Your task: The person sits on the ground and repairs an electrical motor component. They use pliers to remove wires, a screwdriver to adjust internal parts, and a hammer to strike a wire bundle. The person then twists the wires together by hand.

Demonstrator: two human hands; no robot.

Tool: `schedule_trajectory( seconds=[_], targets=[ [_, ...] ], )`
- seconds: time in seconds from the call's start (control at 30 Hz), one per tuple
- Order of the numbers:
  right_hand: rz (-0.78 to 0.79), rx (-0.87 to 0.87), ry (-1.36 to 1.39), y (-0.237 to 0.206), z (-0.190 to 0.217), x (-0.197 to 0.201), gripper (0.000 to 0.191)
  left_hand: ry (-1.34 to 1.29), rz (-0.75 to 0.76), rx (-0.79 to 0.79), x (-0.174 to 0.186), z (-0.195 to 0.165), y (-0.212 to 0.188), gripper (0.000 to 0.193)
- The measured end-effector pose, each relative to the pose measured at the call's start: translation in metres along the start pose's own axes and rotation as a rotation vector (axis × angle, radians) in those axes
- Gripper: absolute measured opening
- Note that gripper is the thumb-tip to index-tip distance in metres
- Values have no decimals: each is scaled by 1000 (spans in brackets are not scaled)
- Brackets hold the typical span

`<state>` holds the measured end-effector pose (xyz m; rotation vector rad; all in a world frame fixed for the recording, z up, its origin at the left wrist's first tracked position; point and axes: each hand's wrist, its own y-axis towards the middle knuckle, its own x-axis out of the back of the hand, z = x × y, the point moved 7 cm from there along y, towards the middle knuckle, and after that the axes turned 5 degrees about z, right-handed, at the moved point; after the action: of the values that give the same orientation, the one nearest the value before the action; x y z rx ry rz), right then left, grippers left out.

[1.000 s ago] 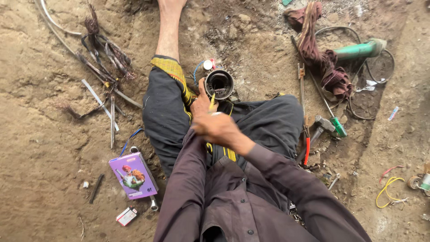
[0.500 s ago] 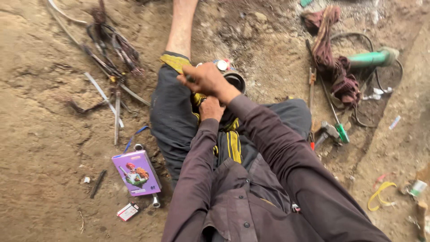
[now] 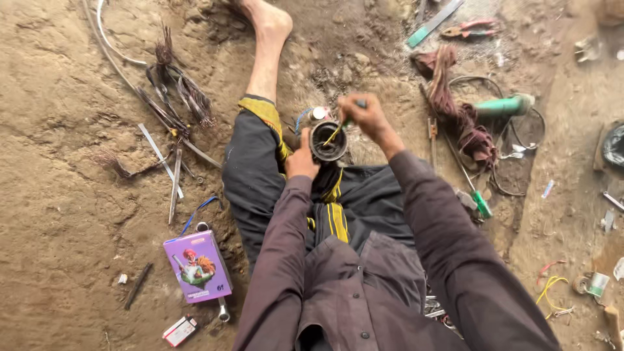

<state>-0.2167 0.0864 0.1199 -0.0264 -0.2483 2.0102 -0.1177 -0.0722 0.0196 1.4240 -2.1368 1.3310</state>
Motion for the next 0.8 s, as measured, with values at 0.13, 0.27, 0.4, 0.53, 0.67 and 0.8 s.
schedule_trajectory(
  seconds=[0.13, 0.27, 0.4, 0.53, 0.67, 0.8],
  targets=[
    [-434, -175, 393, -95, -49, 44, 23, 23, -71, -14, -4, 3, -6, 115],
    [-719, -78, 872, -204, -93, 60, 36, 22, -46, 20, -9, 5, -5, 113],
    [-978, 70, 464, -328, -57, 95, 40, 28, -39, 50, -8, 1, -6, 110],
    [-1011, -40, -114, -422, 15, 130, 36, 27, -73, -5, -6, -13, -8, 108],
    [-883, 66, -40, -394, 24, 95, 33, 5, -73, 56, -10, -17, -12, 111],
    [-511, 291, -350, -274, 24, 6, 22, 21, -76, 32, -11, -23, -16, 117]
  ],
)
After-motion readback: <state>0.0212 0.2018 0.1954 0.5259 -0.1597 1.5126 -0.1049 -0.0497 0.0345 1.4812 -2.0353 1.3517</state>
